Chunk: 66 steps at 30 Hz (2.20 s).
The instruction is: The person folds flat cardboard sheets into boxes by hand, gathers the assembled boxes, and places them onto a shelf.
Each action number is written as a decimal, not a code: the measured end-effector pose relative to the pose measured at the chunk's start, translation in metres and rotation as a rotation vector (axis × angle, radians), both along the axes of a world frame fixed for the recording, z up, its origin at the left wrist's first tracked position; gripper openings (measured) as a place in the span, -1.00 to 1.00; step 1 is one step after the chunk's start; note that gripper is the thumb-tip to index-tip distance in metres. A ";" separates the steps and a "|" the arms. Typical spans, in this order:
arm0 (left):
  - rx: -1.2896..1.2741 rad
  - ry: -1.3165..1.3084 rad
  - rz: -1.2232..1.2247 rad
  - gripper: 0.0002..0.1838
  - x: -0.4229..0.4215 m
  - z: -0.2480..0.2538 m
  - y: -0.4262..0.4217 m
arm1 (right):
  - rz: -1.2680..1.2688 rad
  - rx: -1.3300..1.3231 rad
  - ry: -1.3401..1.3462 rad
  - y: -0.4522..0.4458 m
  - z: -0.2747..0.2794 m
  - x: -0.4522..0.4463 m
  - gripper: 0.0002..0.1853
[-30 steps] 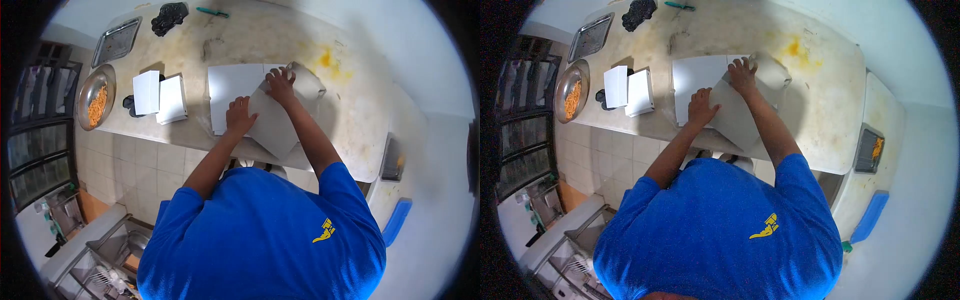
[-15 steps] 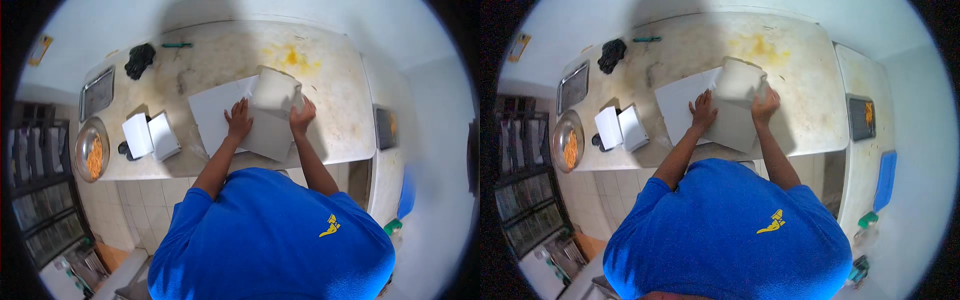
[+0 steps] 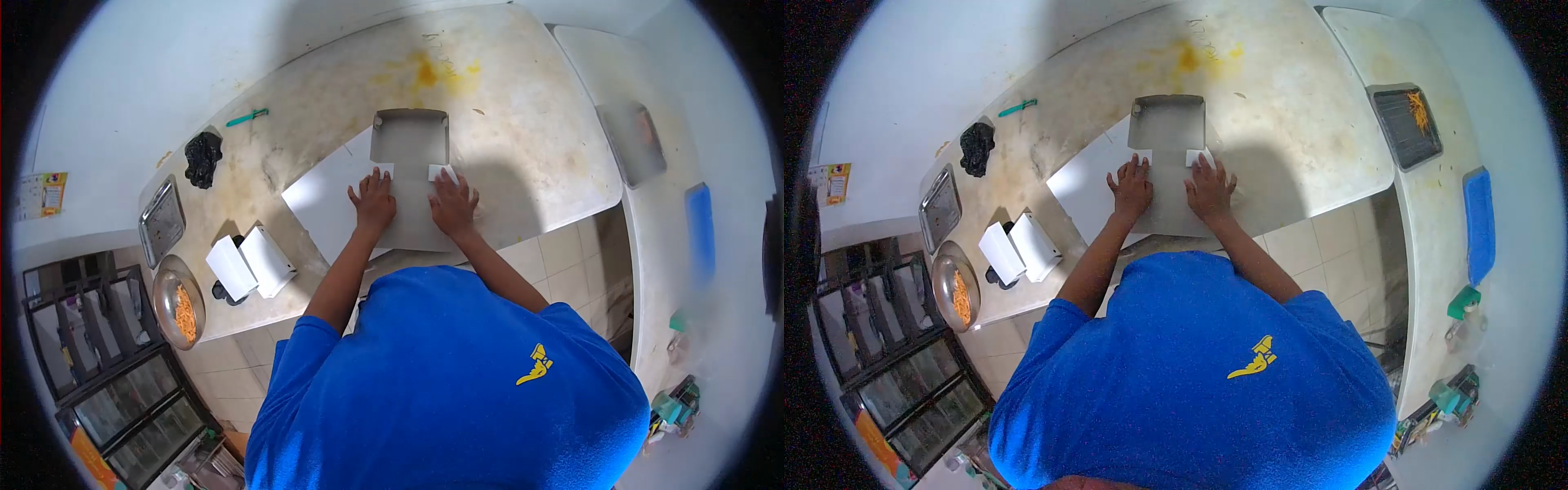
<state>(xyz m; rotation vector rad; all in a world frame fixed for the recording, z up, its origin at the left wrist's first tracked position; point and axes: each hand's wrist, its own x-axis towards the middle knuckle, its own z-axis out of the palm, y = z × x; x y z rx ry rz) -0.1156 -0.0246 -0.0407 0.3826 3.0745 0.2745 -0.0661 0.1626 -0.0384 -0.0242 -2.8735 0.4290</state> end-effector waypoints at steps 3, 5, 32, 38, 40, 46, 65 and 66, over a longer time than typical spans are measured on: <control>-0.027 -0.054 0.015 -0.47 -0.008 0.018 0.003 | 0.017 0.136 -0.041 -0.006 0.002 -0.003 -0.44; 0.008 -0.102 0.081 -0.52 -0.018 0.031 0.011 | 0.019 0.036 -0.094 0.000 0.003 -0.009 -0.43; 0.652 0.268 0.288 -0.87 0.081 -0.009 -0.066 | 0.281 -0.389 0.162 -0.010 0.059 0.036 -0.68; 0.626 0.265 0.346 -0.89 0.086 0.001 -0.050 | 0.186 -0.797 -0.732 -0.094 0.029 -0.020 -0.63; 0.679 0.277 0.327 -0.89 0.084 -0.008 -0.054 | 0.170 -0.827 -0.782 -0.102 0.016 -0.024 -0.64; 0.561 0.129 0.380 -0.66 0.086 0.012 -0.055 | 0.314 -0.538 -0.518 -0.097 0.007 -0.026 -0.74; 1.195 -0.825 0.612 -0.67 0.048 -0.011 -0.069 | 0.240 -0.893 -0.667 -0.079 0.030 -0.020 -0.78; 1.237 -0.835 0.645 -0.67 0.050 -0.006 -0.066 | 0.195 -0.983 -0.726 -0.078 0.028 -0.020 -0.79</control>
